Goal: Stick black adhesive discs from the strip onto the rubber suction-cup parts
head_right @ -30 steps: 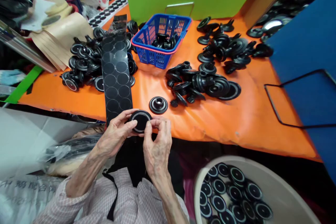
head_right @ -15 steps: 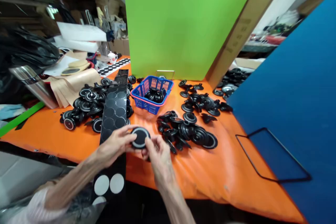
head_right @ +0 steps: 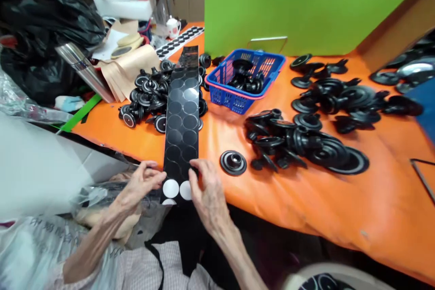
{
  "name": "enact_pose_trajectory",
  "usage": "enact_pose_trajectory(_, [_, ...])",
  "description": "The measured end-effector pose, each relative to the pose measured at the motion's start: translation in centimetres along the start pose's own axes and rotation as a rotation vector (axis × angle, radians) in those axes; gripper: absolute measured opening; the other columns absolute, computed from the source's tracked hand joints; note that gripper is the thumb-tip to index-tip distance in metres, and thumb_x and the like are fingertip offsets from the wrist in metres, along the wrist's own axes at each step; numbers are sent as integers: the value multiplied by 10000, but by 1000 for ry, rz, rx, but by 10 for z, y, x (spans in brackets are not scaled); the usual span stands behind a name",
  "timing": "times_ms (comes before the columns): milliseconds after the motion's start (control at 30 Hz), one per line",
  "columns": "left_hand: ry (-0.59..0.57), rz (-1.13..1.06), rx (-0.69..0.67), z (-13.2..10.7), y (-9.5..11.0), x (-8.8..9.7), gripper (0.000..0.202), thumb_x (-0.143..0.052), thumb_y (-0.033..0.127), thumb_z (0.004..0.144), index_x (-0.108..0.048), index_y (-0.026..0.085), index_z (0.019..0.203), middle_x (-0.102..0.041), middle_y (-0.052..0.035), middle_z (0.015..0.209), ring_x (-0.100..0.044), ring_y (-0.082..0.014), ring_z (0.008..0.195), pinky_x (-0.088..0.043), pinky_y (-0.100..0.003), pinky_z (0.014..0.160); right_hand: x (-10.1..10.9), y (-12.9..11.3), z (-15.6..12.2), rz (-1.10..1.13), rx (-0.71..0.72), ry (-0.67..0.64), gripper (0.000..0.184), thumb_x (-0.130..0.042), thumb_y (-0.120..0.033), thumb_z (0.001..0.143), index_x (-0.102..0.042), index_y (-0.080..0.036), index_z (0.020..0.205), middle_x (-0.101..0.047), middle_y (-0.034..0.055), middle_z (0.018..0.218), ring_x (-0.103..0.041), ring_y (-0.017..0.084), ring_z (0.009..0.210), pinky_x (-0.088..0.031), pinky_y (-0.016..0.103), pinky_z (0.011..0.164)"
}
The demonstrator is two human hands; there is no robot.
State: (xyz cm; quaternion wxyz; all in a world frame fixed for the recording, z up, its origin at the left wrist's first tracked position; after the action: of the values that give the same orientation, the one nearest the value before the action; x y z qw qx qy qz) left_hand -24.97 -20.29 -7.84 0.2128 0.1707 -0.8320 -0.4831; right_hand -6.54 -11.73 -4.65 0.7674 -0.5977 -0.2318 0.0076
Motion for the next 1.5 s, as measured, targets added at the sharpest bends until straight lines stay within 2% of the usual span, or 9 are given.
enact_pose_trajectory(267, [-439,-404,25,-26,12,-44,281,-715,335,754,-673,123,933,-693,-62,870,-620,-136,770,-460,-254,783,-27,-11,-34,-411,188,66,281,-515,-321,921,-591,-177,1151,-622,123,1121,-560,274,1048,-469,489,910])
enact_pose_trajectory(500, [-487,-296,-81,-23,10,-43,289,-680,360,789,-703,129,962,-685,-63,900,-596,-155,829,-449,-255,796,-24,-24,-27,-521,355,67,245,-445,-244,955,-632,-166,1094,-679,108,974,-602,239,918,-460,442,867])
enact_pose_trajectory(600, [-411,-128,-96,-21,7,-38,304,-637,386,808,-687,138,976,-664,-72,918,-596,-181,848,-456,-288,802,-9,-16,-24,-447,288,159,268,-388,-199,960,-646,-176,1027,-683,102,918,-614,232,870,-488,420,822])
enact_pose_trajectory(767, [62,213,-297,-33,35,-15,263,-658,433,769,-620,197,878,-581,-18,828,-544,-153,748,-444,-261,716,3,-13,-41,-374,220,209,272,-398,-198,953,-648,-205,1061,-673,106,943,-637,225,870,-542,386,776])
enact_pose_trajectory(900, [-384,-4,-76,-39,40,-62,252,-640,412,770,-528,186,779,-515,34,649,-503,-100,603,-412,-206,593,2,-18,-55,-173,168,140,278,-463,-212,924,-637,-226,1141,-665,110,1067,-647,225,970,-556,377,841])
enact_pose_trajectory(1033, [-542,25,-73,-41,50,-104,200,-580,370,791,-569,174,831,-576,2,693,-530,-103,573,-423,-226,592,29,4,-56,238,-221,227,252,-578,-374,874,-618,-214,1065,-666,73,1040,-662,200,905,-563,335,802])
enact_pose_trajectory(1233, [-181,548,-611,-31,82,-146,356,-546,358,840,-596,209,1160,-582,-104,1110,-587,-199,799,-453,-358,789,86,28,-67,342,-359,537,256,-633,-465,814,-601,-211,825,-593,-8,779,-584,144,735,-506,267,711])
enact_pose_trajectory(1333, [-290,635,-782,-19,81,-177,318,-567,231,812,-607,207,1126,-600,-110,1096,-540,-273,1035,-419,-410,914,101,29,-73,261,-323,498,246,-637,-463,805,-645,-224,864,-613,37,949,-597,186,904,-504,284,760])
enact_pose_trajectory(1500, [-458,160,-463,2,73,-174,198,-597,260,812,-593,204,1002,-639,-60,927,-592,-206,904,-462,-368,876,110,28,-76,205,-335,393,251,-605,-461,827,-657,-229,908,-633,33,861,-607,184,806,-510,310,749])
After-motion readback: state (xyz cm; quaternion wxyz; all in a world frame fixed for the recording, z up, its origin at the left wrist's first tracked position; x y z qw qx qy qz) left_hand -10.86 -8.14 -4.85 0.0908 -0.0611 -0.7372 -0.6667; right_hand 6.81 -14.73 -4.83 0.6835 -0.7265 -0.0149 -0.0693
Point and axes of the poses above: each hand's wrist, its own z-axis towards the middle knuckle, its own x-axis out of the back of the hand, y = z × x, the point moved 6 cm from there along z, towards the middle knuckle
